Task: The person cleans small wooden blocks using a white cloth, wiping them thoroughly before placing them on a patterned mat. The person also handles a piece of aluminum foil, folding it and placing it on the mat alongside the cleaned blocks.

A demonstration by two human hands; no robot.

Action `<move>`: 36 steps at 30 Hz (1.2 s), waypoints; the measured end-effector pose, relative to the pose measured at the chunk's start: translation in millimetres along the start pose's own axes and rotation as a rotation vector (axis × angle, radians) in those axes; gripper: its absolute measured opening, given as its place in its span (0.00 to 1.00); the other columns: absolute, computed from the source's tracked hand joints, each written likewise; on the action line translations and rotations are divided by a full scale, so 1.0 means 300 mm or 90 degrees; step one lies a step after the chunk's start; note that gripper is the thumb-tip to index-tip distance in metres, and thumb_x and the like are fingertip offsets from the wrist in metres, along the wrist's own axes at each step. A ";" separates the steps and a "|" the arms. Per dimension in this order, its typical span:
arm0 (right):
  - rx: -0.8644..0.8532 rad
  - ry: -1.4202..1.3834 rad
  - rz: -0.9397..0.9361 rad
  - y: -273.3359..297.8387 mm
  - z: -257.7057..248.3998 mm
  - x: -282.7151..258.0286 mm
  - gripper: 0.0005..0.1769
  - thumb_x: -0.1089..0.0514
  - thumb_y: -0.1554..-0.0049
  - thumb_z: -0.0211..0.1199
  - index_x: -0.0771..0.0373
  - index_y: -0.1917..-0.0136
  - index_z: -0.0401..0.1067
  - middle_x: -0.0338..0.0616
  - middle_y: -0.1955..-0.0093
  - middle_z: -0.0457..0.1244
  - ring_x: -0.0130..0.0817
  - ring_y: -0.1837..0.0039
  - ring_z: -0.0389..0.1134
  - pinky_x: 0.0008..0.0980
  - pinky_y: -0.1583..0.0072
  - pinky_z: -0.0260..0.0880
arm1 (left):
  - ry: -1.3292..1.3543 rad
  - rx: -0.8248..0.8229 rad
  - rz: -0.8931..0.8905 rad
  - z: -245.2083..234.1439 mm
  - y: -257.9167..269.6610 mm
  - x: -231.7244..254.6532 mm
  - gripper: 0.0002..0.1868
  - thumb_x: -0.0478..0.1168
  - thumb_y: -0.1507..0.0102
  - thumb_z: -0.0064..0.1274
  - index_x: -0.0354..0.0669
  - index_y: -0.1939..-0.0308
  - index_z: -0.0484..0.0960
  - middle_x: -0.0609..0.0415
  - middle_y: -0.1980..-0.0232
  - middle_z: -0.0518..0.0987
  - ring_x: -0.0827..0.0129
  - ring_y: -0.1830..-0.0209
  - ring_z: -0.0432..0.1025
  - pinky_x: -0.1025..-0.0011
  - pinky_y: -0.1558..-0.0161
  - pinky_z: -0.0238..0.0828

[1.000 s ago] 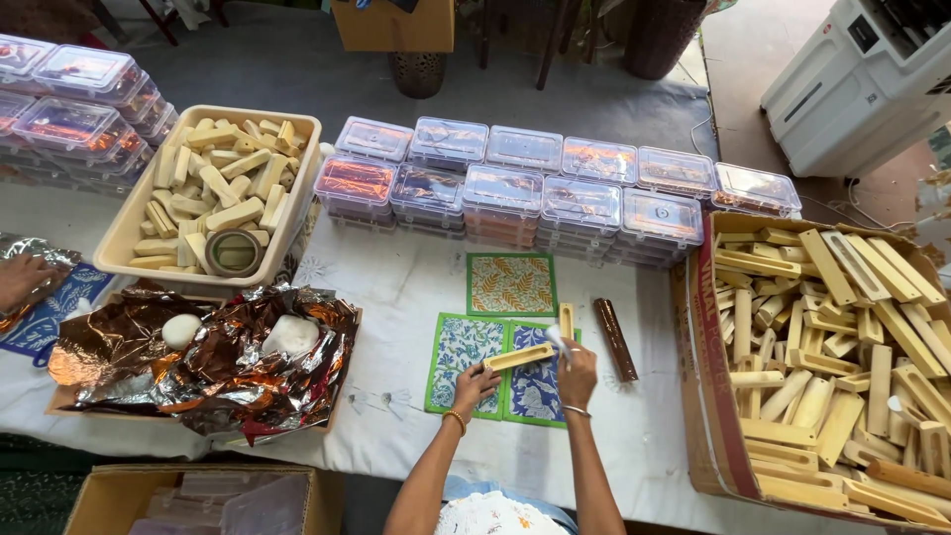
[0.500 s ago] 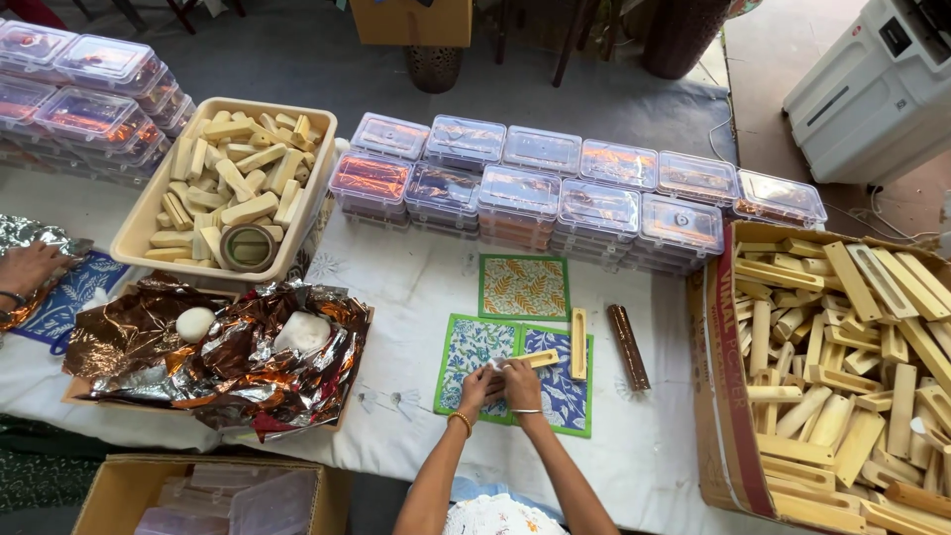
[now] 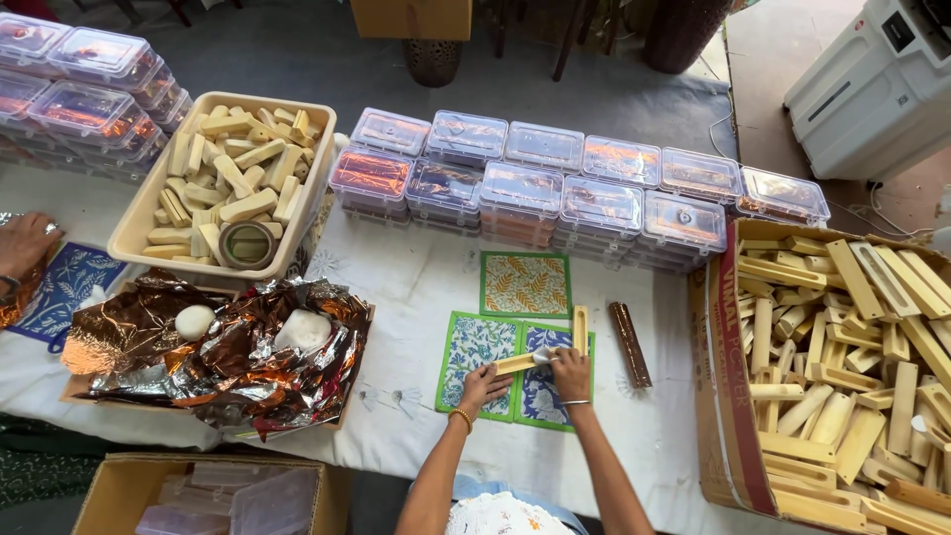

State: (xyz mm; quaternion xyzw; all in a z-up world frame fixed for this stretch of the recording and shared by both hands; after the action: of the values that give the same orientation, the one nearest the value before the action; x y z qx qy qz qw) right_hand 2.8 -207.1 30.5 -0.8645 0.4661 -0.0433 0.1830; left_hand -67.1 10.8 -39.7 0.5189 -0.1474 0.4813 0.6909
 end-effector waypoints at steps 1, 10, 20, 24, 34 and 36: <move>0.000 0.001 0.000 -0.005 0.038 -0.033 0.13 0.60 0.45 0.60 0.51 0.47 0.79 0.36 0.48 0.68 0.37 0.45 0.66 0.42 0.47 0.64 | 0.000 -0.001 0.001 -0.005 -0.009 -0.005 0.24 0.54 0.32 0.51 0.37 0.42 0.78 0.45 0.47 0.85 0.63 0.50 0.83 0.71 0.57 0.85; -0.116 0.116 0.019 -0.046 0.102 -0.298 0.10 0.55 0.44 0.58 0.54 0.51 0.77 0.39 0.48 0.65 0.38 0.41 0.64 0.52 0.36 0.58 | 0.070 -0.043 -0.002 -0.017 -0.028 -0.029 0.26 0.55 0.29 0.44 0.38 0.38 0.75 0.45 0.45 0.84 0.58 0.47 0.81 0.62 0.51 0.83; -0.004 -0.085 -0.027 -0.004 -0.011 -0.091 0.20 0.65 0.47 0.58 0.44 0.48 0.80 0.24 0.43 0.70 0.33 0.50 0.66 0.36 0.48 0.62 | 0.004 -0.006 0.003 -0.002 -0.038 -0.039 0.26 0.57 0.29 0.40 0.41 0.39 0.75 0.48 0.47 0.86 0.64 0.49 0.82 0.69 0.56 0.82; -0.018 -0.008 -0.020 -0.025 -0.090 -0.047 0.14 0.61 0.46 0.61 0.46 0.50 0.80 0.24 0.46 0.70 0.33 0.50 0.66 0.39 0.50 0.62 | -0.012 -0.005 0.006 -0.005 -0.030 -0.026 0.27 0.58 0.30 0.43 0.41 0.38 0.76 0.47 0.47 0.86 0.64 0.48 0.83 0.69 0.56 0.83; -0.098 0.100 0.109 -0.057 0.078 -0.297 0.09 0.59 0.47 0.61 0.54 0.53 0.79 0.36 0.49 0.69 0.38 0.43 0.65 0.42 0.45 0.63 | 0.024 -0.022 0.002 -0.014 -0.042 -0.036 0.26 0.57 0.30 0.44 0.42 0.40 0.76 0.47 0.47 0.85 0.62 0.50 0.83 0.68 0.56 0.84; -0.110 0.031 0.098 -0.062 0.074 -0.339 0.08 0.59 0.48 0.62 0.56 0.55 0.79 0.37 0.51 0.69 0.40 0.44 0.66 0.43 0.46 0.63 | 0.023 -0.018 0.028 -0.028 -0.068 -0.065 0.27 0.58 0.29 0.45 0.38 0.41 0.77 0.46 0.49 0.84 0.60 0.53 0.81 0.66 0.57 0.83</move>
State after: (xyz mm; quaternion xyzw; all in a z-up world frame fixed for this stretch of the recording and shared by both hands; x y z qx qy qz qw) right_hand -34.3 -108.0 26.3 -0.8375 0.5373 -0.0097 0.0989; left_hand -62.6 8.1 -68.6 0.4968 -0.1531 0.5032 0.6903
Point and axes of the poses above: each hand's wrist, its own y-axis away from the middle knuckle, its own z-axis out of the palm, x = y × z, the point moved 1 cm from there along -y, towards the middle knuckle
